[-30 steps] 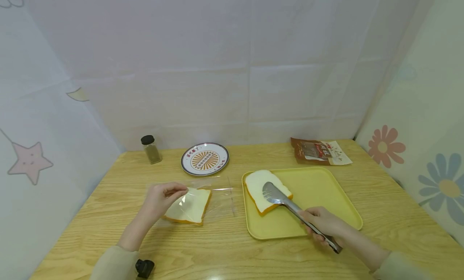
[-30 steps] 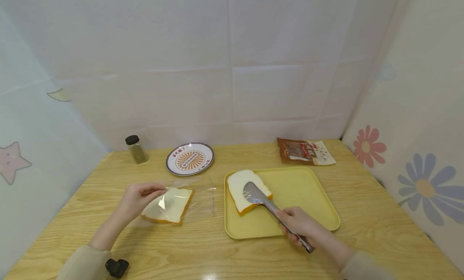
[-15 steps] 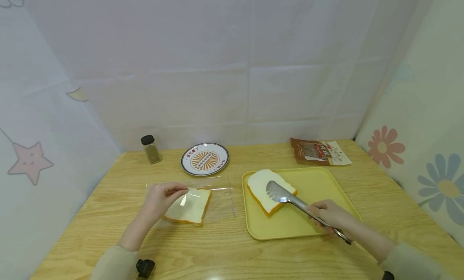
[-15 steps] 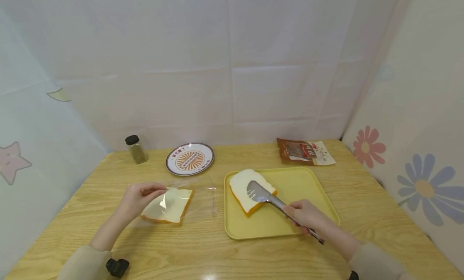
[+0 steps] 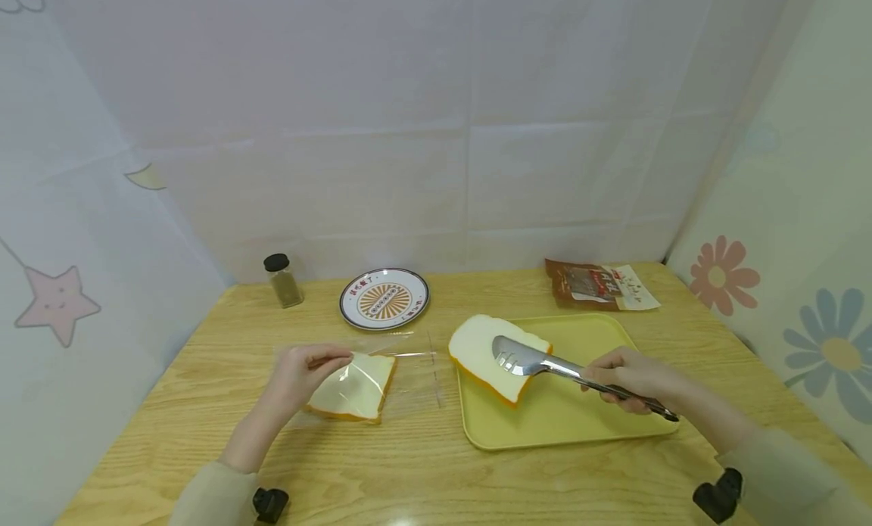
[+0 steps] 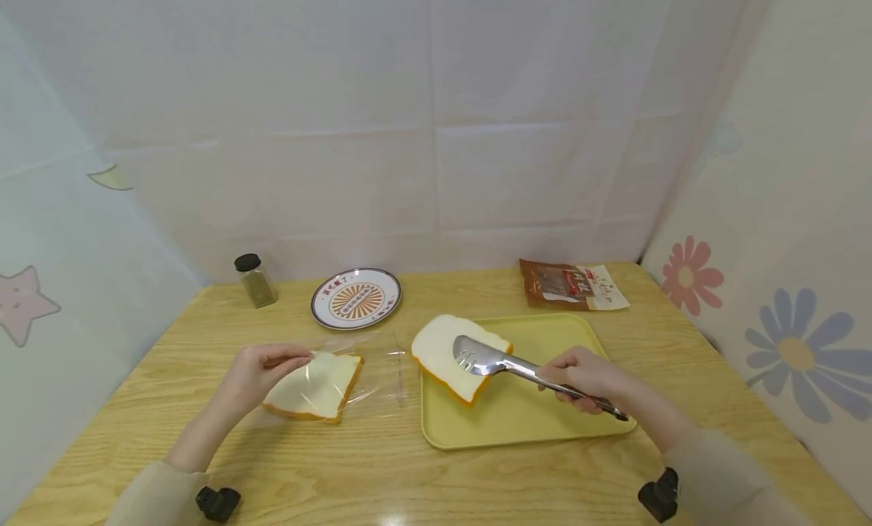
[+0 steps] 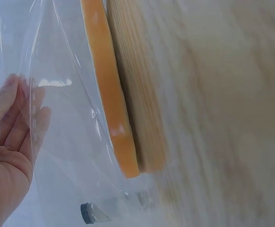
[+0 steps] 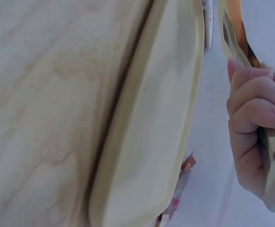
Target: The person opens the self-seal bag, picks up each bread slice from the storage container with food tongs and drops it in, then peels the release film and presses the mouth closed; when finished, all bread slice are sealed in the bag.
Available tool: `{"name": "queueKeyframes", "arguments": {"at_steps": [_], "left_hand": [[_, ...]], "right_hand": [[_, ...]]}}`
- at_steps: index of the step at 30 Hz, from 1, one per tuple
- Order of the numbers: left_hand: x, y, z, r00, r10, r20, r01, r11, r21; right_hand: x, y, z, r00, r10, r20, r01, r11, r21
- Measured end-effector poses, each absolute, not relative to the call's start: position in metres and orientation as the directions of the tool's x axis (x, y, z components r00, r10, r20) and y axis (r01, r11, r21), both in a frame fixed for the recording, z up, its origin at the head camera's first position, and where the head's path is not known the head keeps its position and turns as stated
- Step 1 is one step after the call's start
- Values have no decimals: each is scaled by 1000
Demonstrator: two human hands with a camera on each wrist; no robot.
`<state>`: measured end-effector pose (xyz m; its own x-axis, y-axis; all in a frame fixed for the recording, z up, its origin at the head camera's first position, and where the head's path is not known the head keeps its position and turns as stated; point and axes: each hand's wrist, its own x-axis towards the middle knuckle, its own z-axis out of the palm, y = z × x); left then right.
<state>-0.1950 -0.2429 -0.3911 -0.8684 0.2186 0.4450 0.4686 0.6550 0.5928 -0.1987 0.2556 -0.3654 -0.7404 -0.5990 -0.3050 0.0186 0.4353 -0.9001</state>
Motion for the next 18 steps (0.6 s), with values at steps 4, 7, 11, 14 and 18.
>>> {"name": "queueKeyframes", "arguments": {"at_steps": [4, 7, 11, 14, 18], "left_hand": [[-195, -243, -391, -877, 212, 431, 456, 649, 608], [-195, -243, -392, -876, 216, 432, 460, 647, 609], [-194, -243, -393, -870, 219, 442, 471, 636, 612], [-193, -243, -393, -869, 218, 443, 473, 627, 619], [-193, -243, -392, -872, 214, 441, 470, 621, 628]], "right_hand": [[-212, 248, -363, -718, -610, -335, 24, 460, -888], [-223, 242, -360, -687, -635, -353, 8, 479, -878], [-237, 234, -357, -633, -678, -374, -13, 493, -870], [-244, 229, -354, -616, -674, -408, 5, 514, -858], [-252, 221, -352, -601, -663, -446, 36, 536, -844]]}}
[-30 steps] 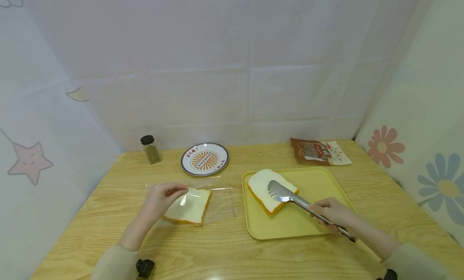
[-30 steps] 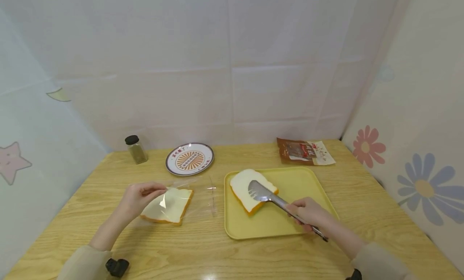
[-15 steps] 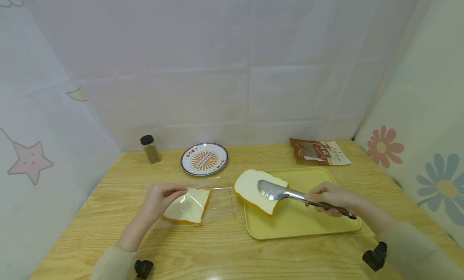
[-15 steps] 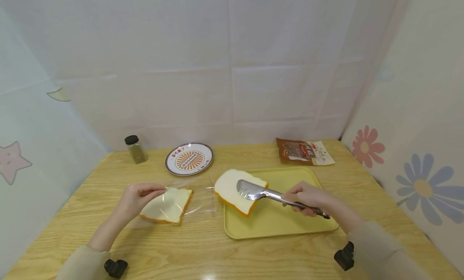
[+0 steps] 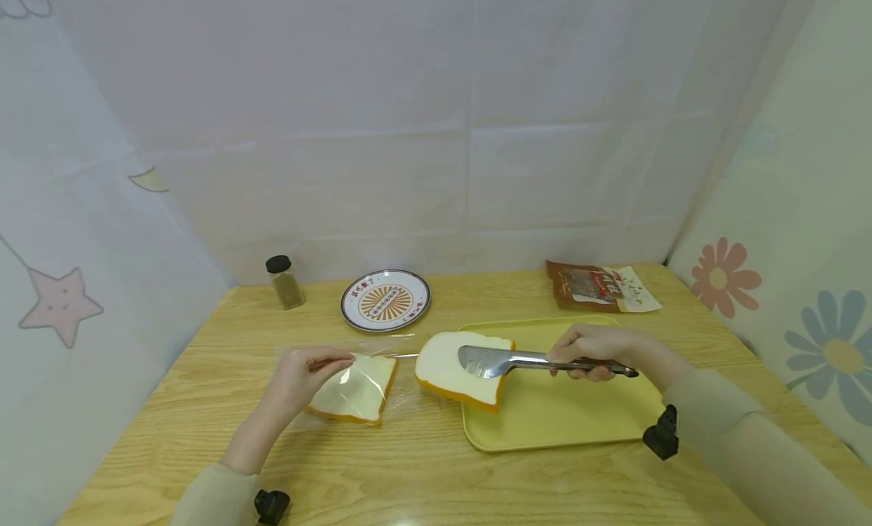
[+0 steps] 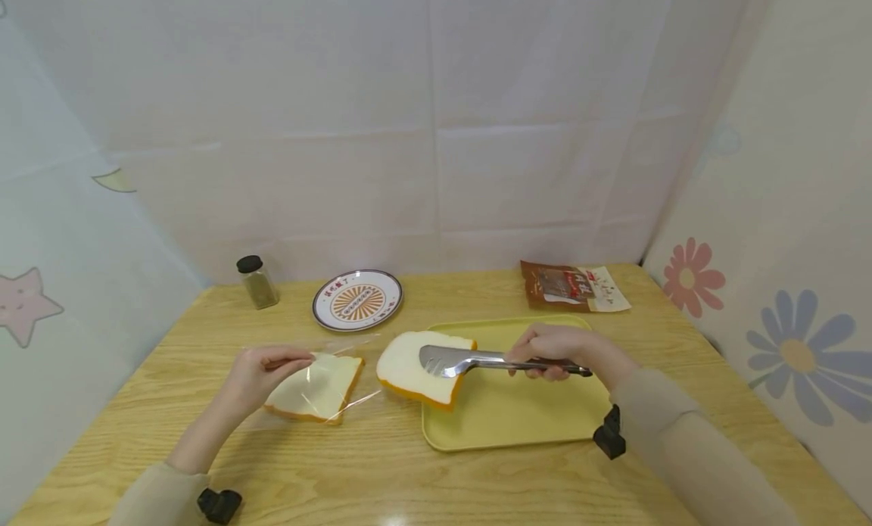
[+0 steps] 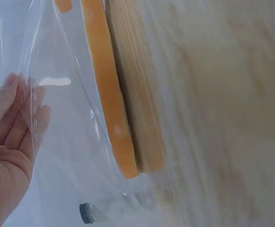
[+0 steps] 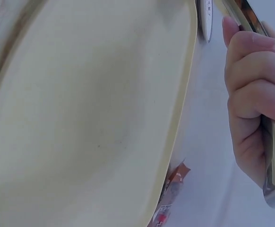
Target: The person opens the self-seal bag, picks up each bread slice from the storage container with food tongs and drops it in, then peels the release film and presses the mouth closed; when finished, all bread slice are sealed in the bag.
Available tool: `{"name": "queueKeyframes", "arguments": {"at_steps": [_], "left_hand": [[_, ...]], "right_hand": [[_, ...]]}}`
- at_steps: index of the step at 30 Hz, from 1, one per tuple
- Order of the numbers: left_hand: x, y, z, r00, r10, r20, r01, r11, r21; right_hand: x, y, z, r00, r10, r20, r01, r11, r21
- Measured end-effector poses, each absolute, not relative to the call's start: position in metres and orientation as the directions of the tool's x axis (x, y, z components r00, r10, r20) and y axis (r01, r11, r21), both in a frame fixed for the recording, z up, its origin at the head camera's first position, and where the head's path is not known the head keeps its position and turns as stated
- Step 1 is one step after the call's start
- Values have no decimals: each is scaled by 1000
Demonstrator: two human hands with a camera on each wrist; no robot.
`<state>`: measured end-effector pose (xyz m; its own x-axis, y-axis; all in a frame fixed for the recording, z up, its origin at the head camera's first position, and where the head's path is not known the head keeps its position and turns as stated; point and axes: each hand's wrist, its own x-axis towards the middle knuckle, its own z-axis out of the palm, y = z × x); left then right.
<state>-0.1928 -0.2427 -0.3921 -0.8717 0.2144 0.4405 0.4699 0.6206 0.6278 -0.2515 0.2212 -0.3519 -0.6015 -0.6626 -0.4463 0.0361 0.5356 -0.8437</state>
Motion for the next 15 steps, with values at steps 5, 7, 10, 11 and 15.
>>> {"name": "queueKeyframes", "arguments": {"at_steps": [5, 7, 10, 11, 15], "left_hand": [[-193, -242, -392, -866, 221, 449, 480, 620, 620], [-193, -242, -392, -865, 227, 447, 483, 619, 619], [-193, -241, -392, -868, 233, 438, 481, 613, 626], [-192, -241, -391, -869, 235, 434, 480, 610, 630], [-191, -240, -390, -870, 236, 433, 481, 603, 637]], "right_hand": [[-262, 215, -353, -560, -689, -460, 23, 542, -840], [-266, 213, -354, -544, -694, -472, 22, 551, -834], [-272, 210, -354, -528, -690, -494, 39, 562, -826], [-273, 209, -354, -529, -687, -499, 47, 563, -825], [-277, 208, -352, -544, -666, -510, 75, 567, -820]]}}
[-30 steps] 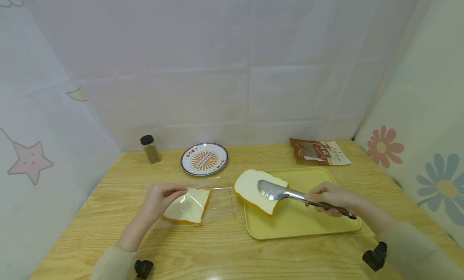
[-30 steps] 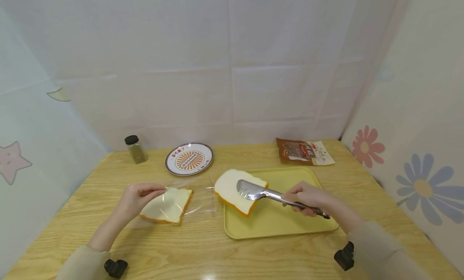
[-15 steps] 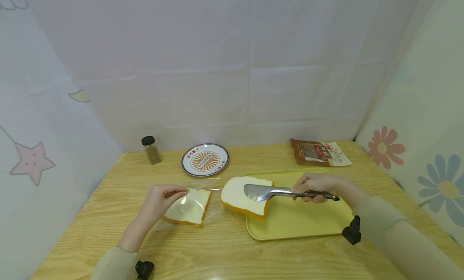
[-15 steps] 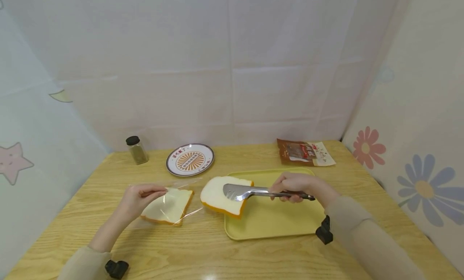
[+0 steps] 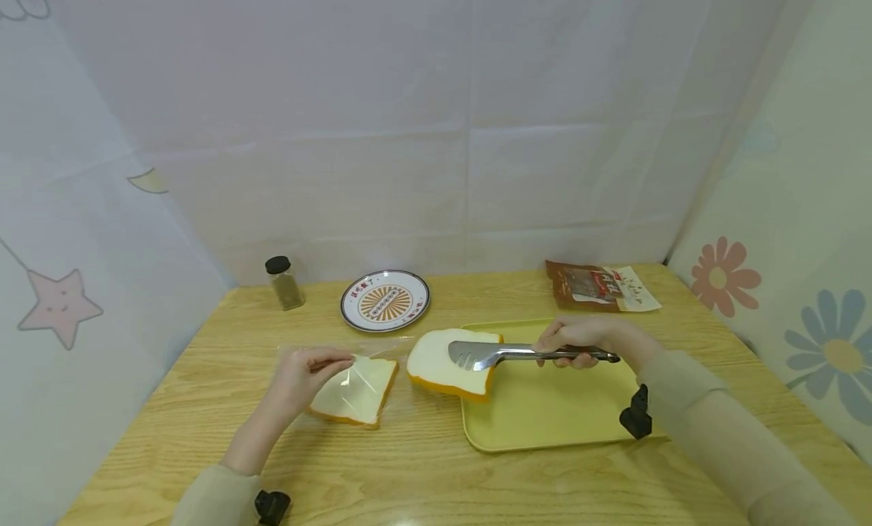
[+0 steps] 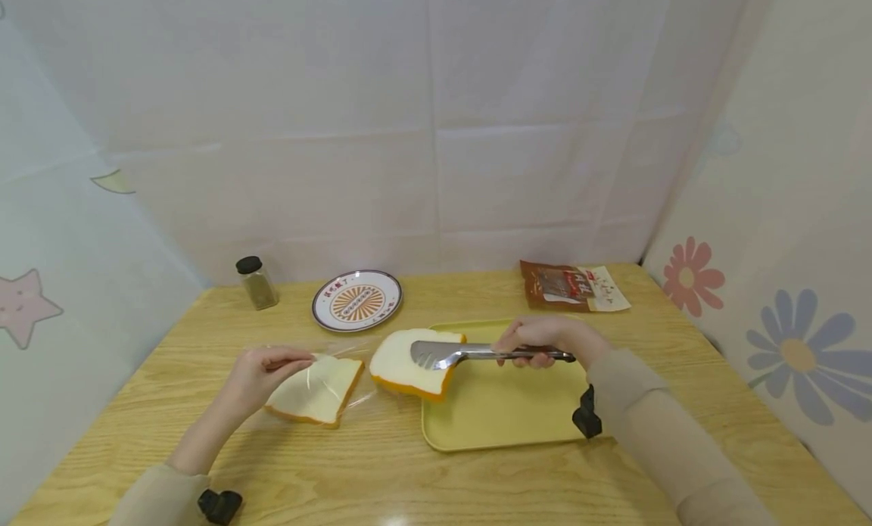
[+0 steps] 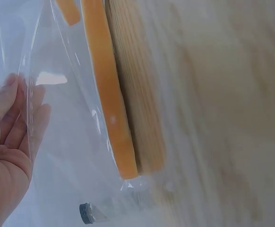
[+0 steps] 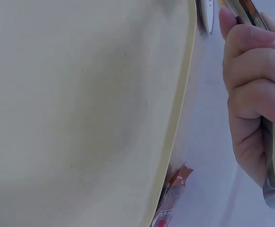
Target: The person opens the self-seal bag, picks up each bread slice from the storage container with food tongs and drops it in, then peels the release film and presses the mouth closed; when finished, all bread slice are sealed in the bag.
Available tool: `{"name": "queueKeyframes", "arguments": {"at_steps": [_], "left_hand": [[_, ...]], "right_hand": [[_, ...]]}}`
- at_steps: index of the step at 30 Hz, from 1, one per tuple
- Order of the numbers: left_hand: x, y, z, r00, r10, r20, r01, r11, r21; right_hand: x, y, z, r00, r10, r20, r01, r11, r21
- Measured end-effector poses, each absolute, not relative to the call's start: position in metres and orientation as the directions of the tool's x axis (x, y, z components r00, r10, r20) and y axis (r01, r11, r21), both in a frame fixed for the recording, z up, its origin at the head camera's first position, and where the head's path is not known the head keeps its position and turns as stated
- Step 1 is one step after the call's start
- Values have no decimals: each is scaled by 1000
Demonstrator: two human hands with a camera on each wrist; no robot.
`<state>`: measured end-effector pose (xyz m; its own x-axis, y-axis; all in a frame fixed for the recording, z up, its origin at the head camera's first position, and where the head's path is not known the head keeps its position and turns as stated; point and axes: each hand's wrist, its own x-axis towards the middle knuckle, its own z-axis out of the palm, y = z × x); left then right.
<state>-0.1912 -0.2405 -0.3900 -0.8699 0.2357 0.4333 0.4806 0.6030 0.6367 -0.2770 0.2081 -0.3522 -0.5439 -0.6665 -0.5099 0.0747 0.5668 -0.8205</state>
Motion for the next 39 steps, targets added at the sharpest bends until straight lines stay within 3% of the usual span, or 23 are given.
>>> {"name": "queueKeyframes", "arguments": {"at_steps": [5, 13, 25, 39], "left_hand": [[-192, -241, -390, -855, 234, 463, 499, 618, 608], [-194, -242, -393, -852, 228, 471, 492, 658, 570], [-193, -243, -393, -889, 199, 412, 427, 686, 589], [-189, -245, -392, -890, 204, 408, 428, 681, 594]], "right_hand": [[-282, 210, -346, -553, -650, -521, 57, 594, -802], [-289, 202, -348, -499, -691, -524, 12, 599, -801], [-292, 184, -346, -480, -698, -531, 39, 588, -808], [-297, 177, -351, -447, -704, -552, 52, 596, -801]]}}
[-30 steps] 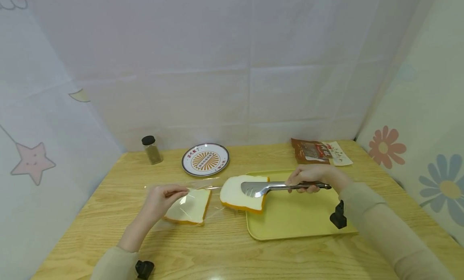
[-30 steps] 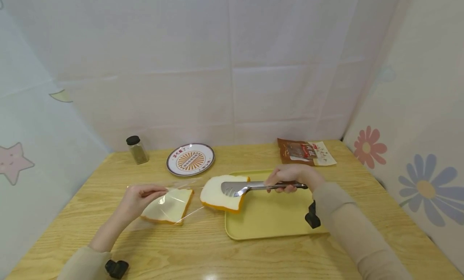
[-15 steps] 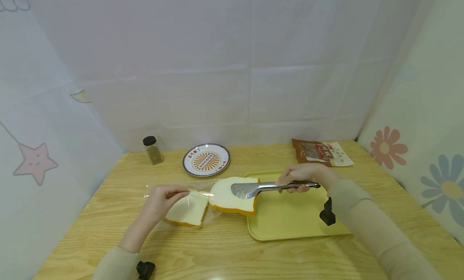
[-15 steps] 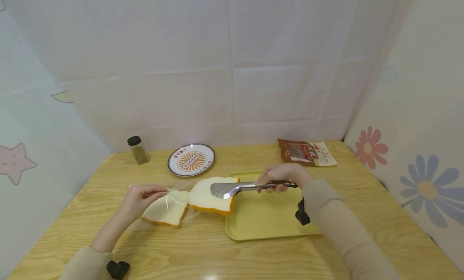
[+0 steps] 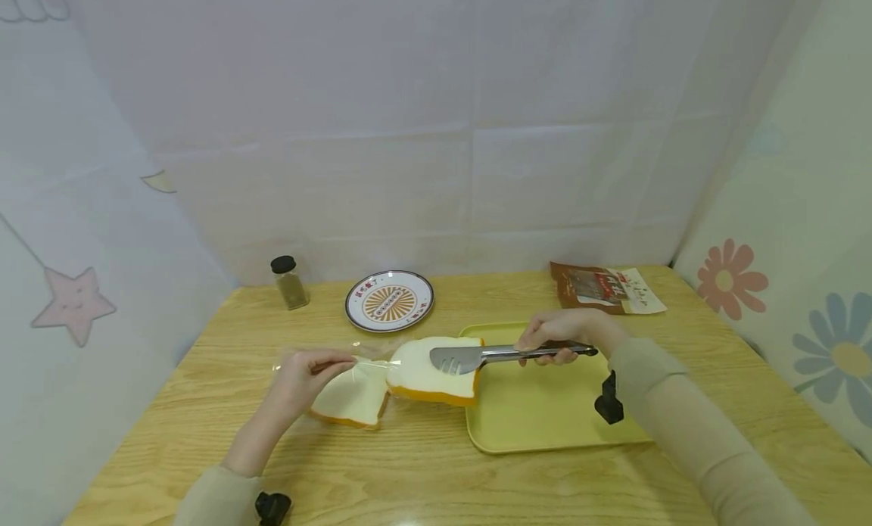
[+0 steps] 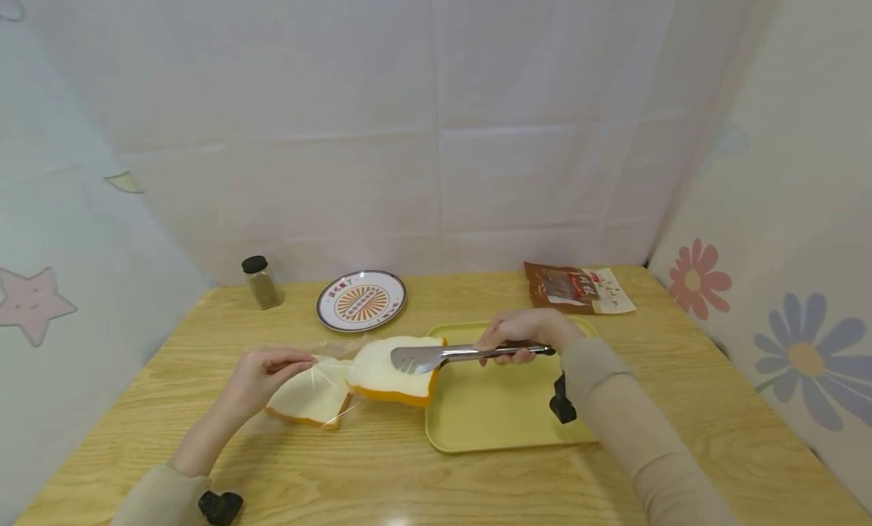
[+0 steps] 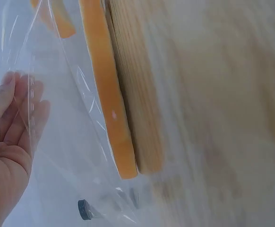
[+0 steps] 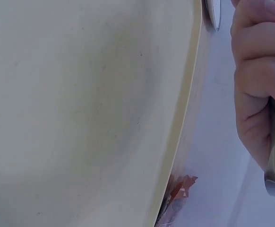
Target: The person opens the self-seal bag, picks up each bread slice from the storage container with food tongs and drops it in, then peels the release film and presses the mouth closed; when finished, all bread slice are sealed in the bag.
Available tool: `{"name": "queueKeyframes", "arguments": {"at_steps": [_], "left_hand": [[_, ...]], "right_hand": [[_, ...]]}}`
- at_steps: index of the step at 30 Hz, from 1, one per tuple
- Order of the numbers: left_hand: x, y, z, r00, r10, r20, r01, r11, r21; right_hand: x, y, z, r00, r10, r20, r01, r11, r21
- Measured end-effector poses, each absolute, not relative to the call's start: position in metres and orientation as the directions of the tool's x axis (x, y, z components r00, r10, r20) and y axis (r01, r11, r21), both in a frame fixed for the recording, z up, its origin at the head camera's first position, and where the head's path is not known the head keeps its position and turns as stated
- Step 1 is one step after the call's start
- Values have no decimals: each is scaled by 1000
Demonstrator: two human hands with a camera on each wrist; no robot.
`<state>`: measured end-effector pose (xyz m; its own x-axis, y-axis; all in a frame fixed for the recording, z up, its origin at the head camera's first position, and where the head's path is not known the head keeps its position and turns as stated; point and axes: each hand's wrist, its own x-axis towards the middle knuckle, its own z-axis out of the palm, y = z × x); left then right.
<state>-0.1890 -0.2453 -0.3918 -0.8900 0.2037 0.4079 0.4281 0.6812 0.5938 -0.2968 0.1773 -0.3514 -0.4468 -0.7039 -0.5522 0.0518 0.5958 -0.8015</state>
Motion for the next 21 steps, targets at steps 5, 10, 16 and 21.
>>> {"name": "queueKeyframes", "arguments": {"at_steps": [5, 10, 16, 21], "left_hand": [[-187, -248, -391, -872, 217, 439, 460, 668, 585], [-186, -248, -392, -864, 233, 446, 482, 641, 598], [-187, -246, -391, -877, 226, 424, 458, 659, 596], [-186, -245, -391, -888, 228, 399, 445, 644, 622]], "right_hand": [[-302, 184, -353, -445, -690, -571, 52, 616, -786], [-306, 188, -349, -455, -674, -582, 42, 637, -770], [-311, 176, -350, -411, -707, -576, -5, 633, -774], [-308, 169, -356, -406, -720, -563, 27, 606, -795]]}}
